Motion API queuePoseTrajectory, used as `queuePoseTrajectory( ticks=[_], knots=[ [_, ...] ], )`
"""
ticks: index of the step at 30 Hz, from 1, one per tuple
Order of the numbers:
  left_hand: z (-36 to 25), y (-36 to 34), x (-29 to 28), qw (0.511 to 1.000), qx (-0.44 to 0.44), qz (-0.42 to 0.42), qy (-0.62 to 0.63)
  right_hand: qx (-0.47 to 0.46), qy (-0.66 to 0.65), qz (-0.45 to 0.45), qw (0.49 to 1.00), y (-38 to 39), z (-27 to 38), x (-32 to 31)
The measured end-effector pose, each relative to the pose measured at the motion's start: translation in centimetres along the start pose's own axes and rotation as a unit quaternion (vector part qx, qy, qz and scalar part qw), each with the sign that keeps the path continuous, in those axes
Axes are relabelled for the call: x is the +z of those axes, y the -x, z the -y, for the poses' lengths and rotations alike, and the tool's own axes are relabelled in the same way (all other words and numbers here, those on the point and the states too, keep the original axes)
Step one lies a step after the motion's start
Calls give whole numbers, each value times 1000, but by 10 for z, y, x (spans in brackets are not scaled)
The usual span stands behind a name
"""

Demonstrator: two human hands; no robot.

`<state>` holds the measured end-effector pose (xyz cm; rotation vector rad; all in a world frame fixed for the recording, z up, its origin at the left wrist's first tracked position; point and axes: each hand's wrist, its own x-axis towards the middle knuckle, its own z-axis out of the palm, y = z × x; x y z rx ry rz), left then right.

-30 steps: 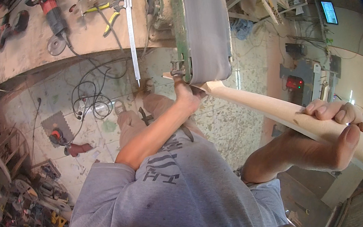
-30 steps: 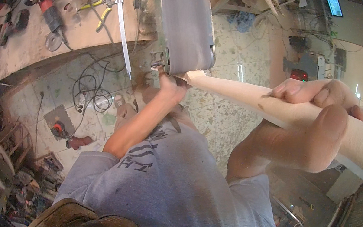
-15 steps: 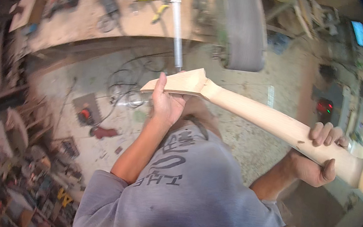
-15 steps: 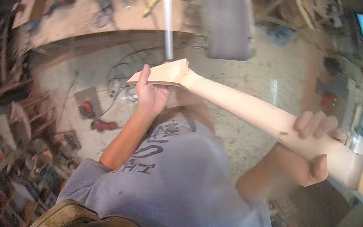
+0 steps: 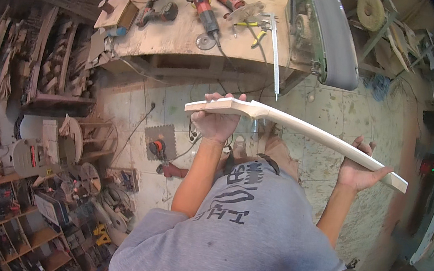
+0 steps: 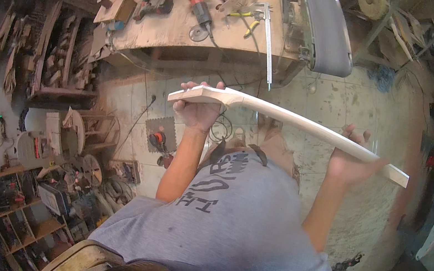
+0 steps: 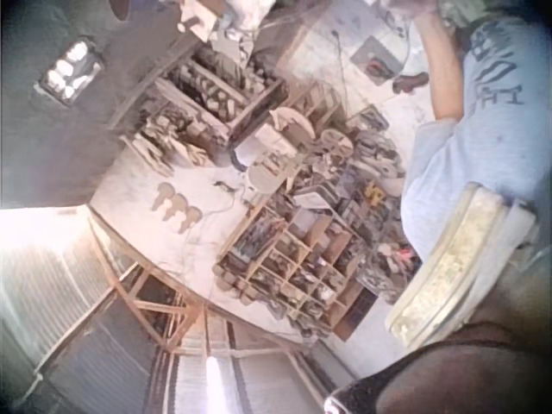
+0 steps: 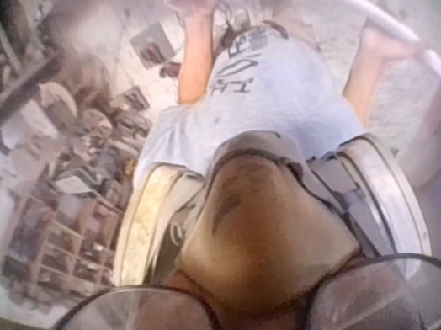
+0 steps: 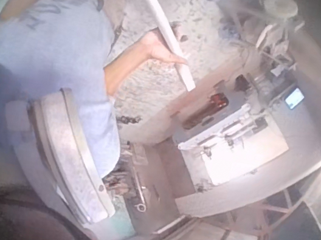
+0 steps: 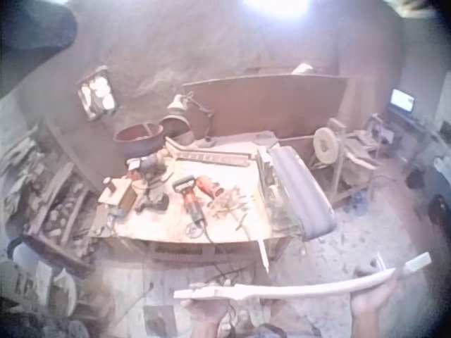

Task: The person shapes the back of a guitar neck using a belt sander, turning the wood to sand different angles, and checking the width of the heel with calipers.

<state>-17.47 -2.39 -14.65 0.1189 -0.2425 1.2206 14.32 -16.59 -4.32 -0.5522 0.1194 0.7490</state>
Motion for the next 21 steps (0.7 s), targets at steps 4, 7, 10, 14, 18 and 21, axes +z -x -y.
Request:
queuePoseTrajectory(
  ticks=[4,7,10,14,18,21],
  knots=[
    [9,-5,-4,998,-64,9,22,-28,-38,41,998,-1,17,-9],
    [25,-18,-4,993,-97,37,49,-65,-37,47,996,-4,31,-8],
    [46,-32,-6,990,-114,61,53,-81,-50,68,993,-11,52,-16],
    [81,-42,7,987,-127,-97,4,-151,-8,112,982,-13,88,-16],
    [125,-45,-7,957,-189,-220,28,-254,137,97,952,6,120,11],
    [154,-45,-16,935,-247,-255,-12,-253,245,183,918,16,146,18]
  ],
)
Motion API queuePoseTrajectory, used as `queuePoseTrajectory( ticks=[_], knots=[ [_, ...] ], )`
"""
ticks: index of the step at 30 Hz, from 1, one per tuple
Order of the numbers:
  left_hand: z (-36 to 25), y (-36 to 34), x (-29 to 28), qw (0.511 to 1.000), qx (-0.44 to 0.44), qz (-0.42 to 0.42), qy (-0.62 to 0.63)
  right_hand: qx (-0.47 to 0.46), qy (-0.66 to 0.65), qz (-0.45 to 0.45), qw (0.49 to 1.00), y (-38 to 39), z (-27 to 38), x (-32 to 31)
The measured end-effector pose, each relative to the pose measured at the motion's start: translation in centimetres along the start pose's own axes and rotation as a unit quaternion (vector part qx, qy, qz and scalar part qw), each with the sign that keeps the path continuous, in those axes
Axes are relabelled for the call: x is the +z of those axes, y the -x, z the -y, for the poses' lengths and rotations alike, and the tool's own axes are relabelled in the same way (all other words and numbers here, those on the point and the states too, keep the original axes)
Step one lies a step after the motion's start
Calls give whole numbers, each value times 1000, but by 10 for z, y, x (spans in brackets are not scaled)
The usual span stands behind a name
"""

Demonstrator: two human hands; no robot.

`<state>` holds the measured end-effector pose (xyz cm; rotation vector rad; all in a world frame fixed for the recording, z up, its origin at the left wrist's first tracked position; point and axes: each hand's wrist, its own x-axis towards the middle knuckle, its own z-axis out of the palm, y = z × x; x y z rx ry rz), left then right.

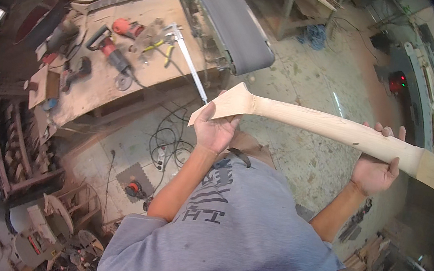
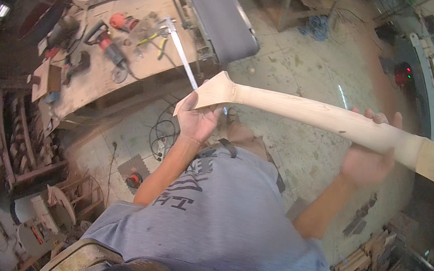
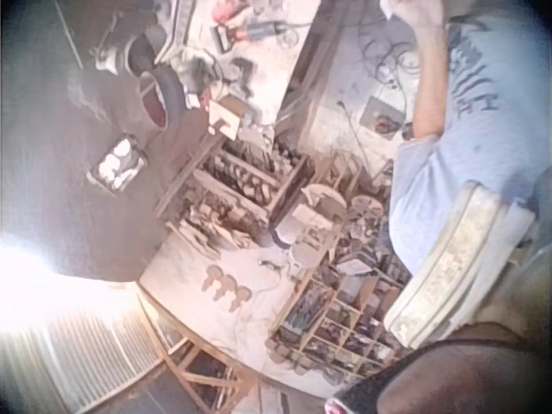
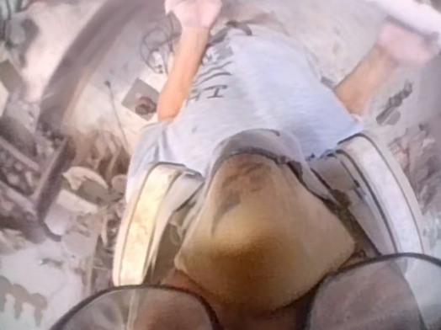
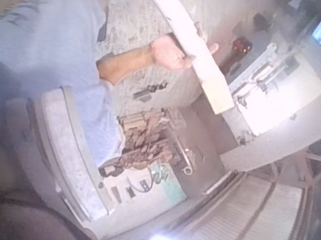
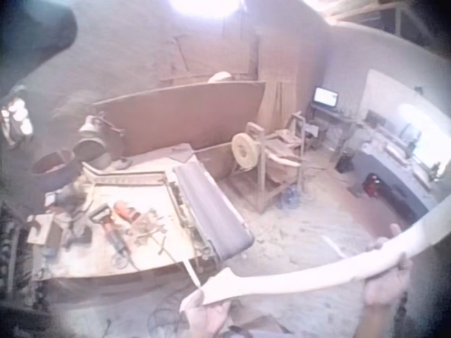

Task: The person shapes the back of a guitar neck using a belt sander, turning the wood to sand different angles, and checking the width of the heel with calipers.

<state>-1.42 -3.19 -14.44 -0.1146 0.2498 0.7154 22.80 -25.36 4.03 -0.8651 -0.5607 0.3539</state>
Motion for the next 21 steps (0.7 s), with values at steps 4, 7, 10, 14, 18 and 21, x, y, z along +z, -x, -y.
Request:
queuePoseTrajectory(
  ticks=[4,7,10,14,18,21],
  knots=[
    [18,-29,-8,997,-49,-63,-10,-34,229,37,972,-5,25,13],
    [29,-56,-8,994,-74,-78,-3,-40,366,31,929,-5,39,45],
    [29,-73,-12,997,-56,-56,2,-34,418,18,908,-10,27,77],
    [21,-92,-14,997,-50,-45,30,-77,480,42,873,-20,10,105],
    [12,-109,-9,994,-48,-94,17,-194,499,136,833,-35,-8,111],
    [9,-119,-11,995,-46,-86,-4,-192,506,167,824,-47,-18,137]
  ],
)
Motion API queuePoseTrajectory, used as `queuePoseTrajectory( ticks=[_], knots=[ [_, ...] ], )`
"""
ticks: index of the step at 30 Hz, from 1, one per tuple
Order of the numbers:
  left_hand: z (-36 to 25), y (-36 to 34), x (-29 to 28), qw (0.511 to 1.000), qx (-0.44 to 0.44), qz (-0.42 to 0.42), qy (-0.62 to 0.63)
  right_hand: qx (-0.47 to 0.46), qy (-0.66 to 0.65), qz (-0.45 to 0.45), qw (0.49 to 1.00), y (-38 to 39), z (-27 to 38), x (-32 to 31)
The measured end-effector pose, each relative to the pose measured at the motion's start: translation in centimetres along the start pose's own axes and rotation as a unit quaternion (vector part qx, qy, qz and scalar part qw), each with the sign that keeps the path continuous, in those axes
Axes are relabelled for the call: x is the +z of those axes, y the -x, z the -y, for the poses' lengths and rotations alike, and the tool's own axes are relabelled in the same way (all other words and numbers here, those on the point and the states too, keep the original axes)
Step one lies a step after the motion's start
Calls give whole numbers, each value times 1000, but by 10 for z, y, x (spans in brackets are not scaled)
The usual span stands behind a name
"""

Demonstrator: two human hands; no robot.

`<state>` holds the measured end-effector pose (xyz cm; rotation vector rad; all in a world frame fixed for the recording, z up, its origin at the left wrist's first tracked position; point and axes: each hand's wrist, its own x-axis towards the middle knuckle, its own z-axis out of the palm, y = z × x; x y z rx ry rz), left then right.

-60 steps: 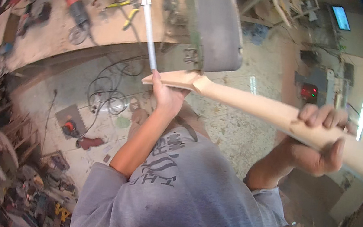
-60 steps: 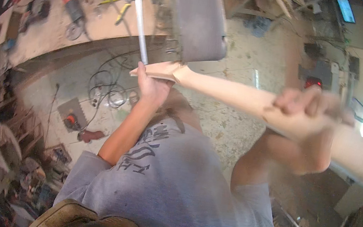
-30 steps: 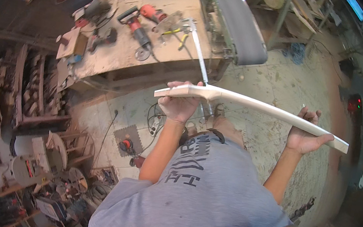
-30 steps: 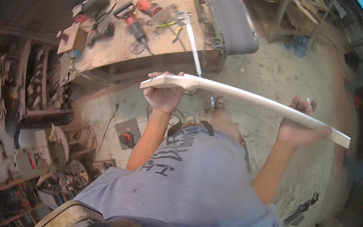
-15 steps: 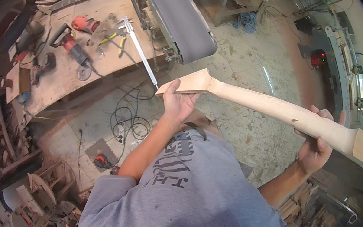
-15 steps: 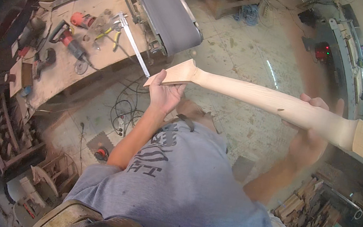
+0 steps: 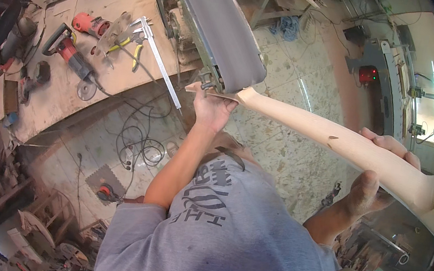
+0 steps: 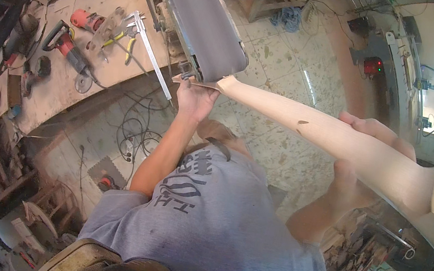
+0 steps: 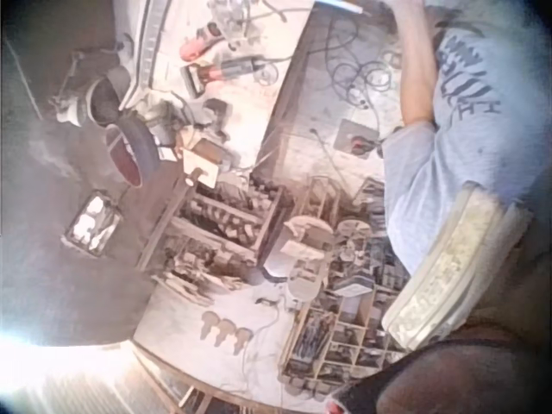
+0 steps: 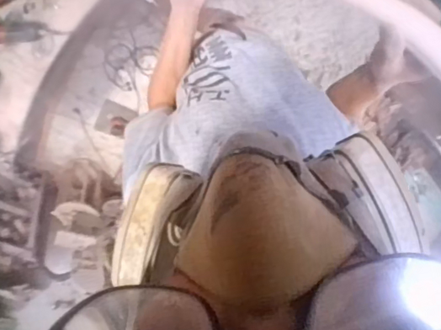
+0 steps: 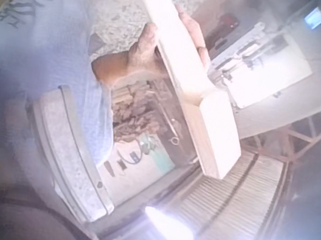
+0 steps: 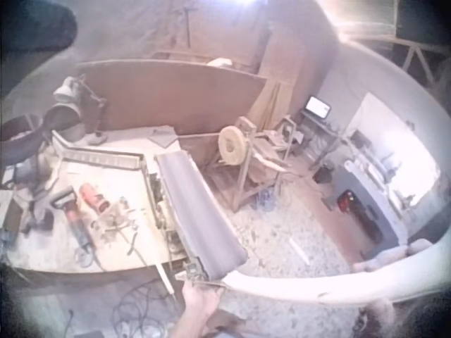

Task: The person shapes the back of a guitar neck using a belt sander, turning the wood to sand different angles, and checking the width of the heel with calipers.

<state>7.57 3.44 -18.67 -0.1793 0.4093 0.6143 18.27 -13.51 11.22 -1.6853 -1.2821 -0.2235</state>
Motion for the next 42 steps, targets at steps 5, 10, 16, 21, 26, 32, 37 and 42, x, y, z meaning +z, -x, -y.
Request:
queuePoseTrajectory(
  ticks=[5,10,16,21,26,32,37,42],
  knots=[
    [-1,-12,-10,1000,-14,-10,-20,-16,-114,54,992,-18,14,36],
    [3,-16,-15,1000,-20,-8,-7,-89,-193,131,968,-37,18,57],
    [8,-18,-13,999,-34,-41,13,-105,-214,127,963,-48,15,70],
    [10,-15,-11,998,-31,-37,39,-134,-247,184,942,-72,-3,65],
    [12,-13,-6,998,-31,-39,38,-114,-234,143,955,-75,0,74],
    [13,-13,-7,999,-26,-8,43,-82,-199,85,973,-81,7,86],
    [15,-16,-17,997,-40,-7,60,-73,-212,69,972,-83,6,88],
    [15,-11,-7,999,-24,-1,43,-61,-220,81,970,-87,-4,84]
  ],
)
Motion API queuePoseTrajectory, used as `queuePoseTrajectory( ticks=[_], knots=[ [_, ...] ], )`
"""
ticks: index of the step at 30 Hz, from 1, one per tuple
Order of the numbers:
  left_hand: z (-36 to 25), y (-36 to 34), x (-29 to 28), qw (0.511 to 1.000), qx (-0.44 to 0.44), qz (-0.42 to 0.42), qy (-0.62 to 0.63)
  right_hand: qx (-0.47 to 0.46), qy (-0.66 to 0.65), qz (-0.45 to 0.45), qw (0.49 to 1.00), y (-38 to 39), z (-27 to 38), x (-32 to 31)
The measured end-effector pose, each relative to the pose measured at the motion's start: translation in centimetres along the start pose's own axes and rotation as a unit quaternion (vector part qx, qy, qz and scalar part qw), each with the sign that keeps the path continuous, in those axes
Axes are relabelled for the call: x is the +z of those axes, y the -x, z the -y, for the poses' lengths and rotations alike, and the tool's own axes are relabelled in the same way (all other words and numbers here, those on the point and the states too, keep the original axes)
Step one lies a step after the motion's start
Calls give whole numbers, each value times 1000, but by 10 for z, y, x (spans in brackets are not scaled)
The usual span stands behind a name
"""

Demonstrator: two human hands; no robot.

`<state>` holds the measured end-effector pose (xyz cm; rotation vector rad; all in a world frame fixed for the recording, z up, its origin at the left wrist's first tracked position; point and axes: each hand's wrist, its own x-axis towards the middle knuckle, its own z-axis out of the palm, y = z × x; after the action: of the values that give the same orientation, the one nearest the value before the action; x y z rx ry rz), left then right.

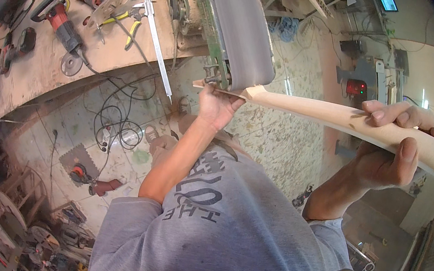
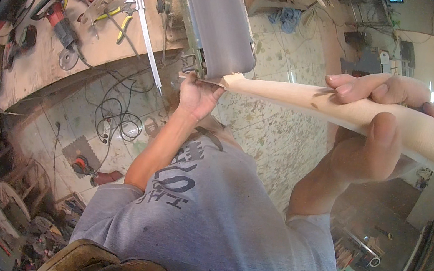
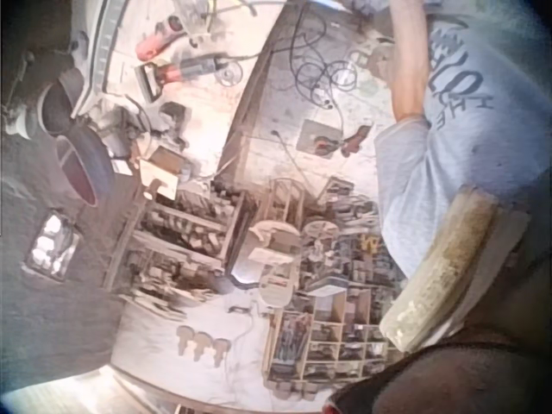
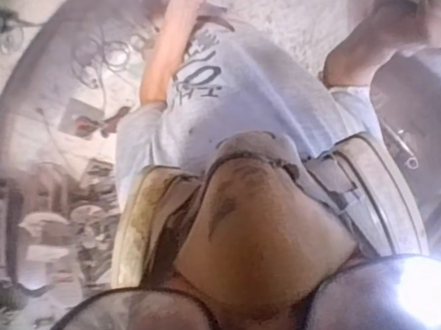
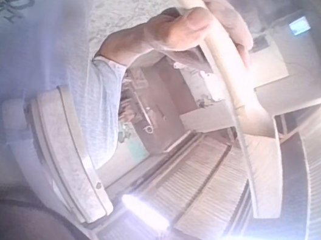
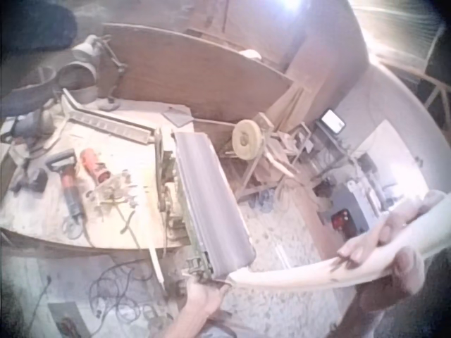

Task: The person shapes the back of a guitar neck using a belt sander, turning the wood to sand different angles, and checking the width of the heel with calipers.

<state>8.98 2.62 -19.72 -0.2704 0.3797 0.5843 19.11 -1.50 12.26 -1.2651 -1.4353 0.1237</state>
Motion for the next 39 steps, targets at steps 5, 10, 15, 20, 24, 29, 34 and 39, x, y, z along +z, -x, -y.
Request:
queuePoseTrajectory(
  ticks=[5,10,15,20,24,29,34,39],
  knots=[
    [1,1,4,1000,0,11,16,-6,-10,12,1000,-5,-6,-7],
    [1,-2,-1,1000,-8,21,16,-21,-18,29,999,-8,-6,-5],
    [0,3,7,1000,-2,1,26,-23,-23,61,998,-11,-5,-4],
    [-1,6,2,999,3,7,31,-15,-34,88,995,-16,-3,0],
    [-2,5,0,999,-1,16,45,-20,-46,66,997,-19,-2,10],
    [1,5,4,999,0,2,32,-18,-43,62,997,-21,-4,9],
    [5,-2,0,999,-6,13,40,-6,-38,41,998,-21,-7,8],
    [4,3,1,999,2,11,47,-16,-53,45,997,-21,-6,12]
  ],
)
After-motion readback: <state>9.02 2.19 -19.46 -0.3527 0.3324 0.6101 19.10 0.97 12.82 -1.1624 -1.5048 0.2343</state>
